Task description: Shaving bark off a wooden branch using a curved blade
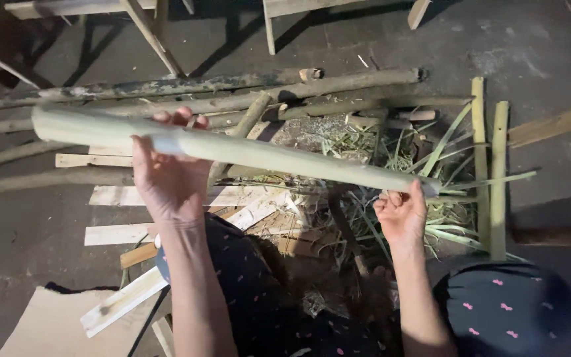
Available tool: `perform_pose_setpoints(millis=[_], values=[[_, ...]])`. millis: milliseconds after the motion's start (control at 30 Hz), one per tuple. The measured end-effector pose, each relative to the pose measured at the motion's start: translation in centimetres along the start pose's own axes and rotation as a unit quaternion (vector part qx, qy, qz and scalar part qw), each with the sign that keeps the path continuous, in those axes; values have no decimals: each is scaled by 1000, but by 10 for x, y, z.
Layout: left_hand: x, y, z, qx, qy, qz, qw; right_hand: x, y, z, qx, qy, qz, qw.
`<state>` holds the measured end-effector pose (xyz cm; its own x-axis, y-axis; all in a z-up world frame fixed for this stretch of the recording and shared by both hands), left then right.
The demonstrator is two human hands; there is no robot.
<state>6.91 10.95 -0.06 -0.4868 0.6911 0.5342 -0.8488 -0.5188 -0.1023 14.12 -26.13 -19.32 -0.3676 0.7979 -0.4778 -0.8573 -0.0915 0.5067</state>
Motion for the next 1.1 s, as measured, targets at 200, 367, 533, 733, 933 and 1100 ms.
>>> perform_pose_setpoints(millis=[200,367,533,733,933,1100], values=[[-7,4,-9,29,78,21,996,30,6,15,40,240,64,968],[-15,-1,-9,-11,-44,70,996,84,-16,-60,-15,713,34,700],[-34,8,9,-38,-160,134,977,134,-46,-132,-98,851,80,509],[-61,22,23,-58,-241,158,956,101,-45,-131,34,735,79,672],[-68,28,38,-54,-254,162,952,66,14,-26,-17,598,78,797],[-63,30,45,-45,-274,192,941,47,30,13,-132,466,19,875]])
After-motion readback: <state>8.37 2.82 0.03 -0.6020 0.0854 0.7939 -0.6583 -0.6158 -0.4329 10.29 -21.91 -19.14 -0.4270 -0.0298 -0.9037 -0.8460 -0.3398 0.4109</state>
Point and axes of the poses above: each hand's wrist, its own y-axis away from the middle knuckle, its own z-axis out of the palm, x = y × z, the point moved 7 cm from there along -y, towards the middle knuckle, and after that the axes turned 3 degrees about x, right-handed, at the moved point
